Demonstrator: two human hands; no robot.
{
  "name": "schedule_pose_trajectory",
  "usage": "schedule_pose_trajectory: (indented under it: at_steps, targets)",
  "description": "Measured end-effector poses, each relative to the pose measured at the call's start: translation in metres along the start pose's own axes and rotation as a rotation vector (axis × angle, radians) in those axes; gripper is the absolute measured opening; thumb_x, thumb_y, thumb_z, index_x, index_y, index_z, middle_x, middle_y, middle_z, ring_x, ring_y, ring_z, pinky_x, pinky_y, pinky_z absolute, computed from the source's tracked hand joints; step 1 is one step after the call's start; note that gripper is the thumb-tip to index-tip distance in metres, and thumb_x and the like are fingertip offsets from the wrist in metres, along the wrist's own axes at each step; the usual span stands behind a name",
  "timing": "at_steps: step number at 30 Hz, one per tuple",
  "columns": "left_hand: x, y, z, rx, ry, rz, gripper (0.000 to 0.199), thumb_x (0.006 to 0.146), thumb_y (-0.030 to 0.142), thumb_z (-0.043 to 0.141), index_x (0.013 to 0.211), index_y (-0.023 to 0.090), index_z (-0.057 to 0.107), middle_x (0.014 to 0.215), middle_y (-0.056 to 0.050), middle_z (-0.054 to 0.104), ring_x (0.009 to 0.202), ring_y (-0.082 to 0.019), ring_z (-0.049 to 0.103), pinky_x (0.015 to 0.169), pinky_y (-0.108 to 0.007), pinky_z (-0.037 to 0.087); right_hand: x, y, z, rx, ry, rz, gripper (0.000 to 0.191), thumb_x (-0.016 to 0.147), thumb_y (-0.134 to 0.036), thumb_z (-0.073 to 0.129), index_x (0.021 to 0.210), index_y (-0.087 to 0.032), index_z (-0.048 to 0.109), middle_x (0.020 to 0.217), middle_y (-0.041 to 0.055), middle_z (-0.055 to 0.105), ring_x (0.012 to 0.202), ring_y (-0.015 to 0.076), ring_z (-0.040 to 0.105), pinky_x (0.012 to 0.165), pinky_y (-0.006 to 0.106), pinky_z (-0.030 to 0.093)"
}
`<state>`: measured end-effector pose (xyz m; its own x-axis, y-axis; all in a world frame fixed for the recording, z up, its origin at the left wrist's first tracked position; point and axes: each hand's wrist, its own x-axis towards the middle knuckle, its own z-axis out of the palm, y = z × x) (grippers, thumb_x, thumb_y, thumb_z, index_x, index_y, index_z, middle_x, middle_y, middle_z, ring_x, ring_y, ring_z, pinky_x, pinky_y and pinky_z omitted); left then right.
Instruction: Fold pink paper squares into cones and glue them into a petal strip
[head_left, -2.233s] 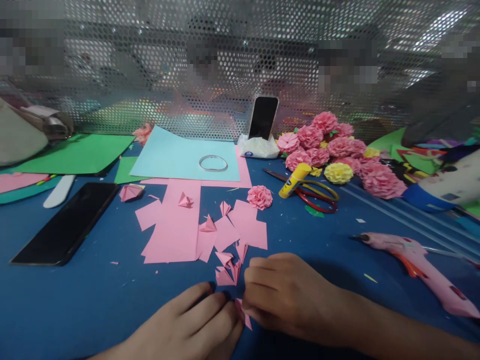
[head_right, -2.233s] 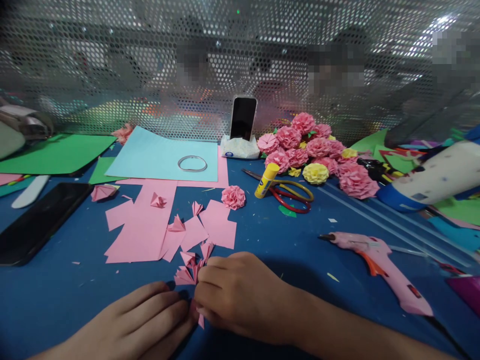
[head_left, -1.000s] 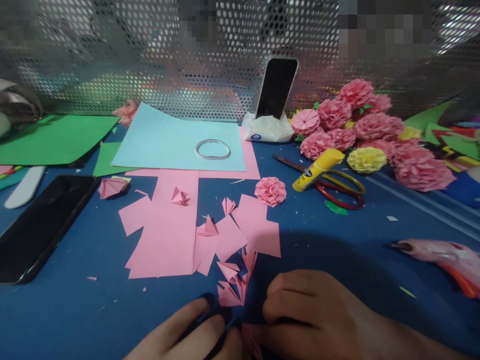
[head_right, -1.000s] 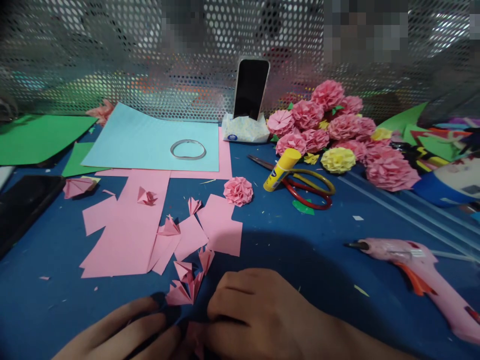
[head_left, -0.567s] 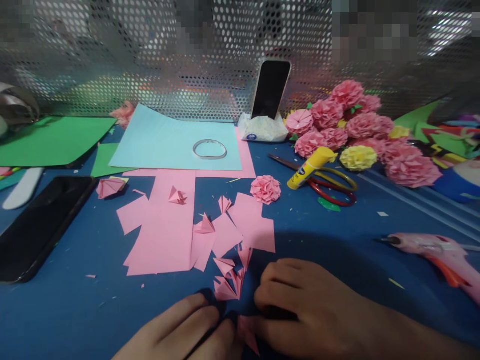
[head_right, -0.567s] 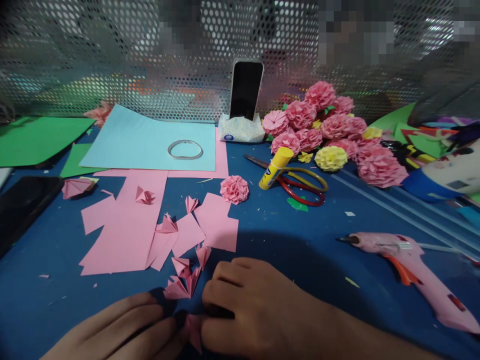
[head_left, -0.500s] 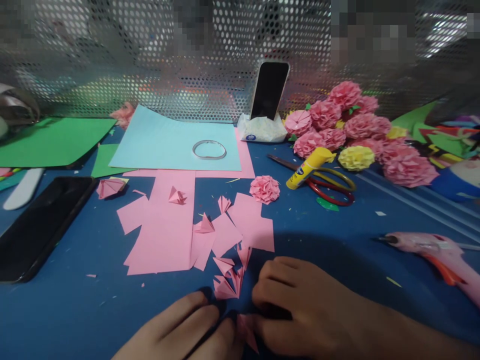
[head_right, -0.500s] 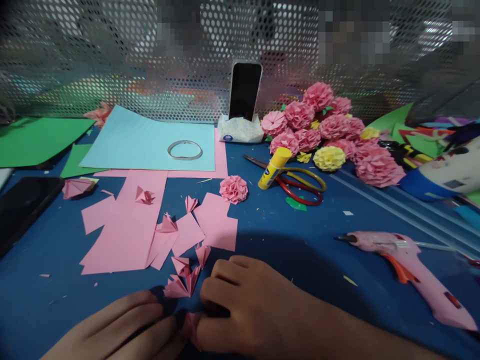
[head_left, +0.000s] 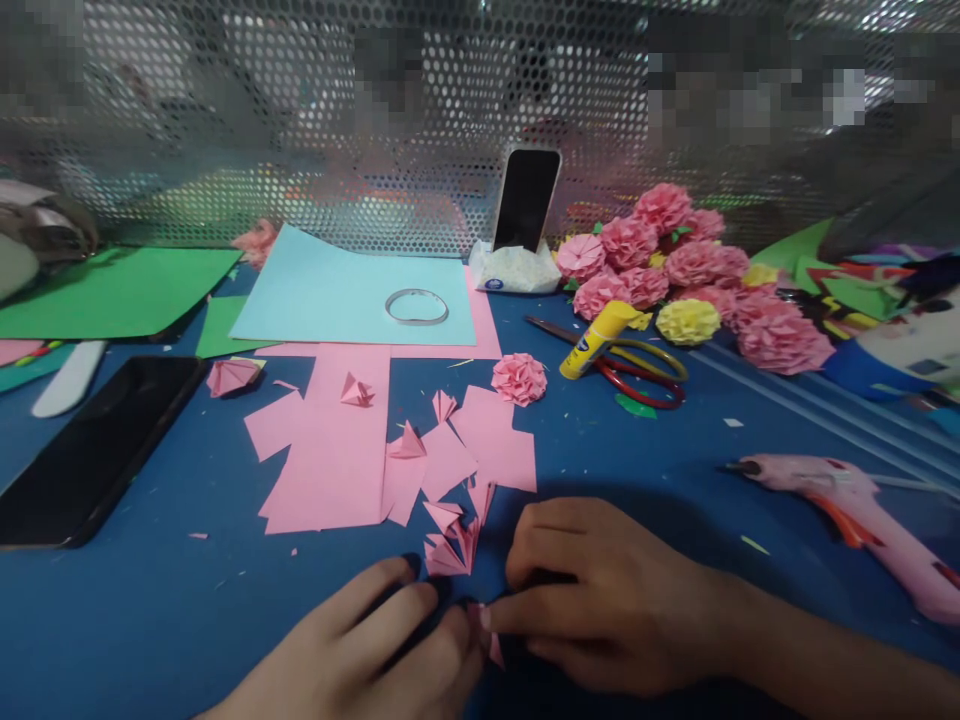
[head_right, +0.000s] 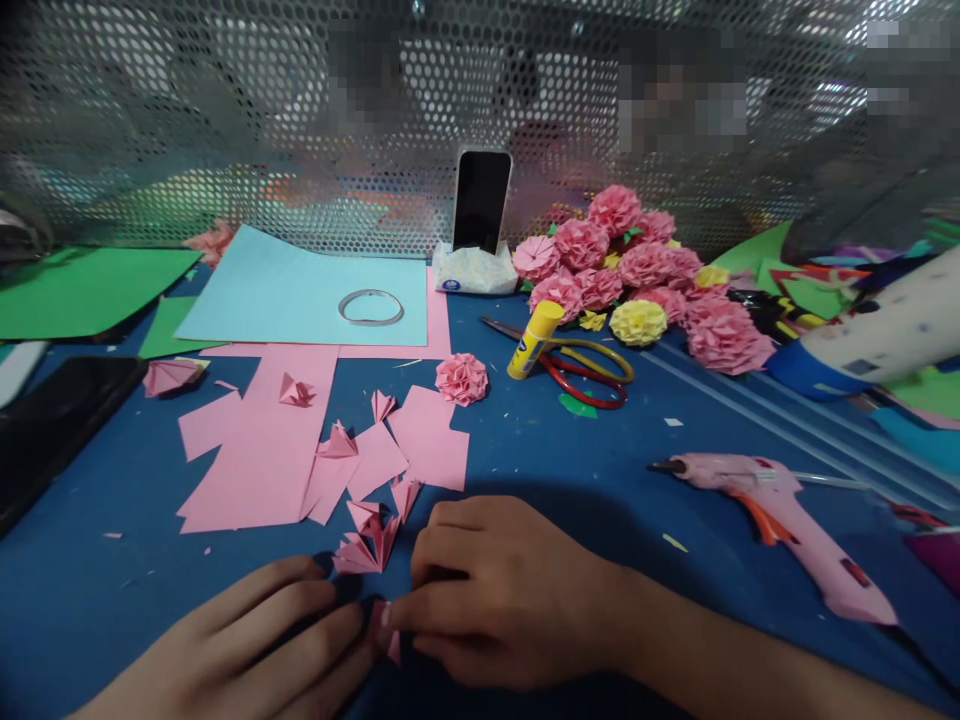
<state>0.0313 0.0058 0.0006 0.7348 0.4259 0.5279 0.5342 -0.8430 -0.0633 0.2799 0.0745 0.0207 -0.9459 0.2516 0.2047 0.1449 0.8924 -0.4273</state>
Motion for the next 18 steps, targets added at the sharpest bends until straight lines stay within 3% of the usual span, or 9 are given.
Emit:
schedule_pose_trajectory:
  at_steps: [9, 14, 18]
  targets:
    - [-0.003, 0.006, 0.002, 0.016, 0.019, 0.006, 0.030, 0.102, 0.012, 0.044, 0.105, 0.022, 0.072, 0.092, 0.004, 0.072, 0.083, -0.016, 0.065, 0.086, -0.033, 0.052, 0.005, -0.013, 0.006, -0.190, 0.014, 0.035, 0.024, 0.101, -0.028, 0.051, 0.086, -0.018, 0.066, 0.088, 0.0023, 0.065, 0.074, 0.0155, 0.048, 0.067, 0.031, 0.034]
    - [0.003, 0.006, -0.002, -0.006, 0.073, -0.011, 0.031, 0.102, 0.011, 0.043, 0.097, 0.021, 0.072, 0.085, 0.003, 0.070, 0.074, -0.014, 0.064, 0.081, -0.030, 0.052, 0.006, -0.009, 0.008, 0.071, 0.030, 0.119, 0.026, 0.100, -0.025, 0.050, 0.085, -0.017, 0.069, 0.086, 0.0031, 0.064, 0.077, 0.0144, 0.054, 0.070, 0.028, 0.037]
    - [0.004, 0.005, -0.005, -0.012, 0.085, -0.009, 0.036, 0.103, 0.011, 0.037, 0.098, 0.021, 0.071, 0.084, 0.002, 0.070, 0.072, -0.015, 0.063, 0.079, -0.030, 0.052, 0.011, -0.010, 0.012, 0.218, 0.092, 0.252, 0.023, 0.102, -0.035, 0.053, 0.103, -0.018, 0.069, 0.089, 0.0023, 0.066, 0.080, 0.0144, 0.057, 0.071, 0.026, 0.038]
